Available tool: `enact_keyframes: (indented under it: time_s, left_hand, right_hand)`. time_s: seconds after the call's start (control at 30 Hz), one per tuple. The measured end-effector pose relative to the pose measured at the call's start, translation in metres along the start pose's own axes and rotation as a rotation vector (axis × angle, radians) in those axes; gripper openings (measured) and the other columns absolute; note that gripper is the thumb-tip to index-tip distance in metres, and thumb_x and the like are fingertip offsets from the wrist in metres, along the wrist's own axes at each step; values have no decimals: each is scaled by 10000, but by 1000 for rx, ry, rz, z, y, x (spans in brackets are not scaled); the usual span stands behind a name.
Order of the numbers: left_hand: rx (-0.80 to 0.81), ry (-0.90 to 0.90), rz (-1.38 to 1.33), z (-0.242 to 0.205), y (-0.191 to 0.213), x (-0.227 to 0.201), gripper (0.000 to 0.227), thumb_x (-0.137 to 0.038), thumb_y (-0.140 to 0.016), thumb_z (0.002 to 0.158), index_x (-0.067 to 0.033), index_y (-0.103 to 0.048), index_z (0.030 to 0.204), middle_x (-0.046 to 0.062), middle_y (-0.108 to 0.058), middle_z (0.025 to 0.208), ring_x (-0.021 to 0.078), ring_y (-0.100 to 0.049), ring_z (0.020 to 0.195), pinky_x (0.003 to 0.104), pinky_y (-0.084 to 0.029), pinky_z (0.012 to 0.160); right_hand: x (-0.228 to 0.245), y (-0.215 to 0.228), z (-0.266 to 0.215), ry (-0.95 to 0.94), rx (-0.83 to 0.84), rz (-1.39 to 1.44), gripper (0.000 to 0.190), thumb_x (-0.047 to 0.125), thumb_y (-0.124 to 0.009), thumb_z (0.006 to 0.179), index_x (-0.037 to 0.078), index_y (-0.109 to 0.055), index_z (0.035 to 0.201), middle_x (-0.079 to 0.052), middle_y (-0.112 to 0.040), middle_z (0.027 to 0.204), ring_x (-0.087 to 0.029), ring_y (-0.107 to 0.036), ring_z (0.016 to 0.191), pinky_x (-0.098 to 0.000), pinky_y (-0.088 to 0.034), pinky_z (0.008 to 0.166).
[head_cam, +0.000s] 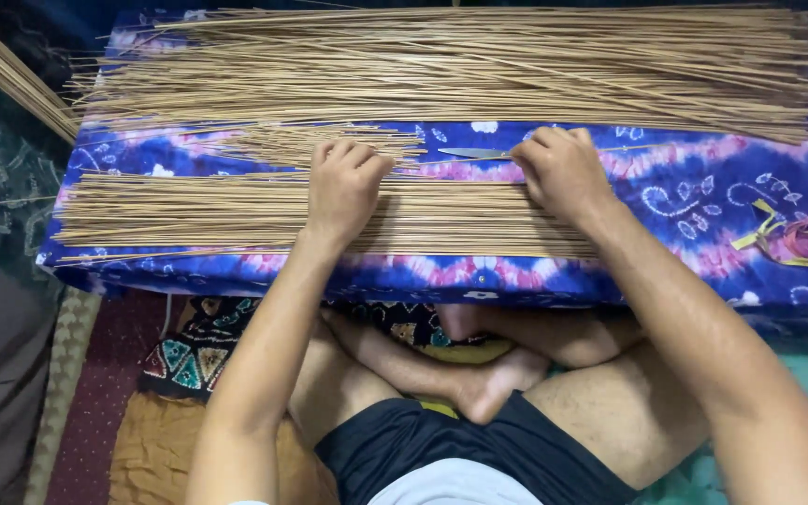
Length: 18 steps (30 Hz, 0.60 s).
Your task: The person cuts a stick using shears, places it onto a bundle of sticks, and aligns the ends by hand before repeating the process with another stick.
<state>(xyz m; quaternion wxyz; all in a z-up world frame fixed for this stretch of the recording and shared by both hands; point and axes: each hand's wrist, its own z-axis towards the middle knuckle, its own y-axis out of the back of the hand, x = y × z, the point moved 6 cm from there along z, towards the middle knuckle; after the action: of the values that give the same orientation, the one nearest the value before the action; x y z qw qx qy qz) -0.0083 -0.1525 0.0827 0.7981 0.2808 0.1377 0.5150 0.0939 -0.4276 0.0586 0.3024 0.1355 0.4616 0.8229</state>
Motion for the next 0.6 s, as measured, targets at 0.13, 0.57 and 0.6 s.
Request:
enact_keyframes:
  time_s: [0.13, 0.57, 0.6]
  left_hand:
    - [56, 79, 14, -29, 16, 30, 139, -110, -759, 946, -246, -741, 925, -40, -637, 820, 177, -662, 888, 364, -442, 909]
    - [67, -34, -125, 18, -16, -66, 102, -167, -715, 958, -238, -700, 886, -46, -617, 791, 179, -669, 779, 340, -490, 773]
    - [66, -21, -152, 20, -19, -76, 124, -138, -702, 942, -223, -687, 853, -24, -613, 778, 207, -675, 737, 343, -519, 684]
  right_hand:
    - [-49, 1, -40, -84, 15, -68, 41, 216, -733, 1004, 197, -739, 1040, -4, -649, 916, -220, -694, 942, -382, -469, 902]
    - [25, 38, -26, -83, 23, 248, 78, 170, -723, 950, 156, -764, 1015, -44, -680, 874, -279, -697, 869, -415, -495, 811]
    - [32, 46, -25, -79, 26, 333, 81, 135, -719, 947, 121, -772, 1006, -82, -689, 848, -317, -701, 843, -440, -503, 783]
